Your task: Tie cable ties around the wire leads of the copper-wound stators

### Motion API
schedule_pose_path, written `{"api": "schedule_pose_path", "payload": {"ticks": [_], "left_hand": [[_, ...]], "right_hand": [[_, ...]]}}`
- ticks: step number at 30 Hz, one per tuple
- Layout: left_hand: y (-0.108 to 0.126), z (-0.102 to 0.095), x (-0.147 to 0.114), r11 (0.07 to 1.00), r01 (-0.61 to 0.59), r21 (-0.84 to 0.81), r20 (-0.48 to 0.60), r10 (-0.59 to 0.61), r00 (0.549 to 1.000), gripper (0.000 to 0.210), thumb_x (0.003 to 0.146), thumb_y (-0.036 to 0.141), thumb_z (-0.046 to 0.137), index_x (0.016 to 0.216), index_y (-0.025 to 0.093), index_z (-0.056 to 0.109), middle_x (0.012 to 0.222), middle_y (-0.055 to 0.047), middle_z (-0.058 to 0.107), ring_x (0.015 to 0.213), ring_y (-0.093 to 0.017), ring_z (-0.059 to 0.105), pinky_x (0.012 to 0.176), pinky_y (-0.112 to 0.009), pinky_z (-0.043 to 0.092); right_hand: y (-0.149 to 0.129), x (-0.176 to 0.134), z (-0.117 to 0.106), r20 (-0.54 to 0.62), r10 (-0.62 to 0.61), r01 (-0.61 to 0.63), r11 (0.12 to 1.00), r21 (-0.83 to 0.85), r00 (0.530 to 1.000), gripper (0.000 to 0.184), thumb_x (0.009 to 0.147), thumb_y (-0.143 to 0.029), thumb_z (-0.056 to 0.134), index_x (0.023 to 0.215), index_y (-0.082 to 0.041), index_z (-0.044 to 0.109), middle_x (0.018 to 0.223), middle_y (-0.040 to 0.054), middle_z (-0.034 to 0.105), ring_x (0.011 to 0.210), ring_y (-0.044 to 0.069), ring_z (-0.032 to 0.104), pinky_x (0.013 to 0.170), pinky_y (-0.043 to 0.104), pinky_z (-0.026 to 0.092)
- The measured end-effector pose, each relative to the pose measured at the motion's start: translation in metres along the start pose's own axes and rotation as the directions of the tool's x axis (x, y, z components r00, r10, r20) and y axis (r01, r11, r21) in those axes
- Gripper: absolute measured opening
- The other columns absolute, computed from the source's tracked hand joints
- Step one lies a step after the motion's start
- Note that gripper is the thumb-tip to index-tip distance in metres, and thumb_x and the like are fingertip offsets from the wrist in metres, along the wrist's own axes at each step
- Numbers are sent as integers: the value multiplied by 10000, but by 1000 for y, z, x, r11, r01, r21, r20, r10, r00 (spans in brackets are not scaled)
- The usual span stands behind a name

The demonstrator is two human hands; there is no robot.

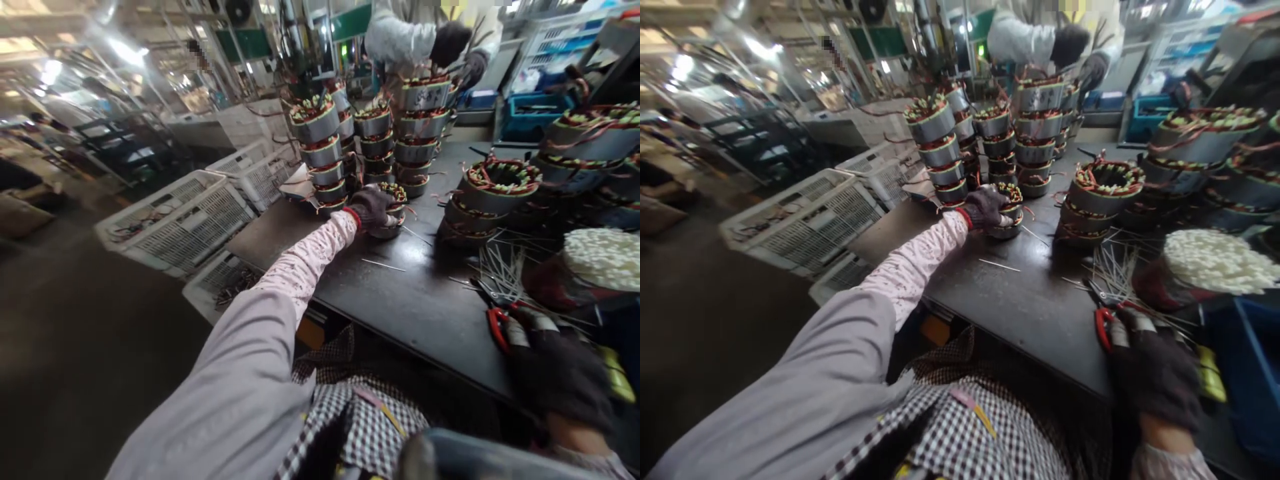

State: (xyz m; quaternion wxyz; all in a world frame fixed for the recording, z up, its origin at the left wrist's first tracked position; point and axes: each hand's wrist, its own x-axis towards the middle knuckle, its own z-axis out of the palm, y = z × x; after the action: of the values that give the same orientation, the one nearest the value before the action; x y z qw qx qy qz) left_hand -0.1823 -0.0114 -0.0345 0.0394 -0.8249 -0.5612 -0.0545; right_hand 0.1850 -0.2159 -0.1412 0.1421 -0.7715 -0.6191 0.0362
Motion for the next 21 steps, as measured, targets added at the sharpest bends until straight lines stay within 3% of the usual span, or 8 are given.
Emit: {"api": "schedule_pose_path", "payload": {"ticks": [4, 7, 11, 14, 17, 19, 21], "left_hand": [[25, 10, -43, 998, 66, -10, -181, -66, 981, 562, 1079, 600, 647, 1339, 122, 788, 1270, -168, 819, 1221, -316, 714, 1125, -460, 504], [44, 26, -91, 997, 71, -35, -233, -77, 969, 539, 1036, 565, 735, 1304, 101, 792, 1204, -191, 829, 1203, -357, 750, 1147, -537, 516], [78, 40, -144, 980, -171, -99, -178, 151, 972, 598, 961, 615, 811, 1332, 146, 802, 1186, -146, 851, 1176, -319, 787, 1097, -470, 562], [118, 43, -157, 951, -273, -145, -41, 269, 962, 503, 971, 565, 790, 1241, 144, 837, 1081, -152, 862, 1078, -334, 811, 967, -460, 597], [161, 43, -156, 966, -155, -209, -17, 155, 988, 433, 1012, 515, 742, 1227, 149, 828, 1084, -160, 860, 1058, -345, 817, 944, -476, 621], [179, 45, -159, 949, -88, -301, -104, 59, 993, 509, 1050, 505, 698, 1408, 147, 748, 1242, -171, 842, 1154, -333, 804, 1021, -479, 635], [183, 49, -166, 908, -127, -398, -192, 53, 980, 596, 1078, 435, 655, 1598, 148, 604, 1422, -180, 785, 1284, -308, 766, 1124, -472, 623]], "right_hand": [[-3, -1, -1, -27, -14, 14, 1000, -11, 1000, 789, 932, -808, 236, 1177, -343, 825, 847, 171, 763, 843, 481, 753, 810, 668, 640], [-4, -1, -1, -36, -36, 35, 999, -21, 999, 769, 945, -797, 234, 1161, -351, 822, 918, 160, 799, 882, 462, 771, 834, 654, 643], [-7, -3, -5, 2, -23, 23, 996, -90, 1000, 822, 985, -743, 238, 1335, -254, 798, 1043, 207, 810, 951, 444, 763, 883, 623, 632], [-11, -6, -10, 31, 11, -6, 991, -135, 999, 862, 1014, -707, 215, 1404, -170, 765, 1191, 288, 795, 1101, 474, 749, 947, 636, 613], [-16, -18, -8, -135, -36, 30, 998, -47, 990, 802, 1054, -672, 264, 1428, -141, 734, 1342, 292, 773, 1336, 462, 691, 1125, 638, 565], [-24, -33, -3, -289, -66, 95, 992, 84, 955, 697, 1060, -635, 374, 1413, -147, 723, 1377, 256, 776, 1391, 413, 677, 1209, 596, 536], [-37, -49, 3, -336, -100, 178, 962, 209, 937, 602, 1034, -604, 490, 1387, -175, 723, 1355, 220, 792, 1330, 367, 721, 1190, 549, 568]]}}
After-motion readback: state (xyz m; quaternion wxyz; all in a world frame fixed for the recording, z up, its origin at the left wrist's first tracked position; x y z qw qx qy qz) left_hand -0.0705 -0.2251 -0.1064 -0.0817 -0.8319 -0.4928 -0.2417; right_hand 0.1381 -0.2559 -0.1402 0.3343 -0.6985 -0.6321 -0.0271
